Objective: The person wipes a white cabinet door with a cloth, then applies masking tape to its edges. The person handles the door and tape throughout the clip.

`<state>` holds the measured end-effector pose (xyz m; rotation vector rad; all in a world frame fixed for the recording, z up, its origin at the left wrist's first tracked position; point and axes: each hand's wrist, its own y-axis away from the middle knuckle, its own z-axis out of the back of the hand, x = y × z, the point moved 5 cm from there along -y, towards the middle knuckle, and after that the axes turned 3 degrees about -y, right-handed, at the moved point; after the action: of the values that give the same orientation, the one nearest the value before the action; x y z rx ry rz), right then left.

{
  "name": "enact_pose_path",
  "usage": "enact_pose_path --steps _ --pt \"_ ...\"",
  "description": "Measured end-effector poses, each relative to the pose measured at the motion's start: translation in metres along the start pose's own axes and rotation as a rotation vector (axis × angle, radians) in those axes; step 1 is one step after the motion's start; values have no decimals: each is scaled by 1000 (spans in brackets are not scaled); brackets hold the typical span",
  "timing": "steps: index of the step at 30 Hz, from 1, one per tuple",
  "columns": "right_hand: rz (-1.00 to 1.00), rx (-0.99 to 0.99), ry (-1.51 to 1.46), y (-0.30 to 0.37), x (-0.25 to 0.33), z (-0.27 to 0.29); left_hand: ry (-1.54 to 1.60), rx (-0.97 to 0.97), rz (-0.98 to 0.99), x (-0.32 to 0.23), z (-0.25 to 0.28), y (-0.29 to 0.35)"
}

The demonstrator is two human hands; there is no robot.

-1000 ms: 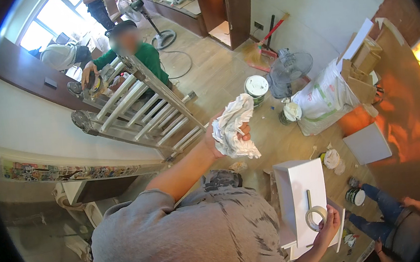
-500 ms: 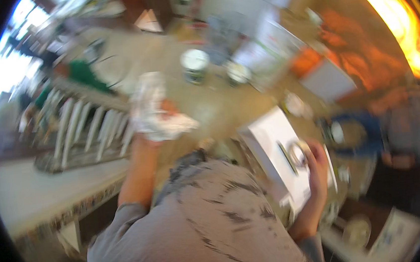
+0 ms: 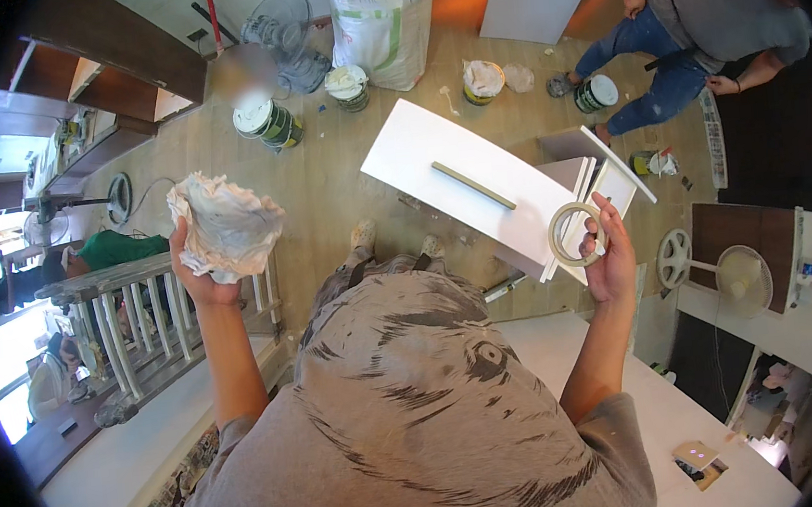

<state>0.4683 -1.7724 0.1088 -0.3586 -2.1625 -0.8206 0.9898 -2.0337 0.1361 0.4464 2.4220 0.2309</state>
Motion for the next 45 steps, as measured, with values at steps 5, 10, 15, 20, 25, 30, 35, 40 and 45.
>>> enact_pose_path --steps 5,10,15,20,25,30,35,40,45 --pt "8 19 -108 13 6 22 -48 -41 -59 -1 -21 -1" --pt "85 148 -153 9 15 30 -80 -20 -39 6 -30 6" --pt "131 -8 -33 6 10 46 -195 -96 31 24 -23 -7" --pt "78 -145 64 -5 -9 80 -310 -127 155 49 -5 -58" --pt "65 -227 203 0 -17 79 -387 -67 300 68 25 -118" --pt "89 -341 228 12 -31 77 -248 81 540 95 29 -171" --pt "209 -515 239 11 -45 75 -445 80 527 122 44 -220" --pt "121 -691 364 6 -71 116 -741 34 587 158 31 -245" --pt "24 -780 667 -11 -87 139 -1143 -6 611 204 87 -280"
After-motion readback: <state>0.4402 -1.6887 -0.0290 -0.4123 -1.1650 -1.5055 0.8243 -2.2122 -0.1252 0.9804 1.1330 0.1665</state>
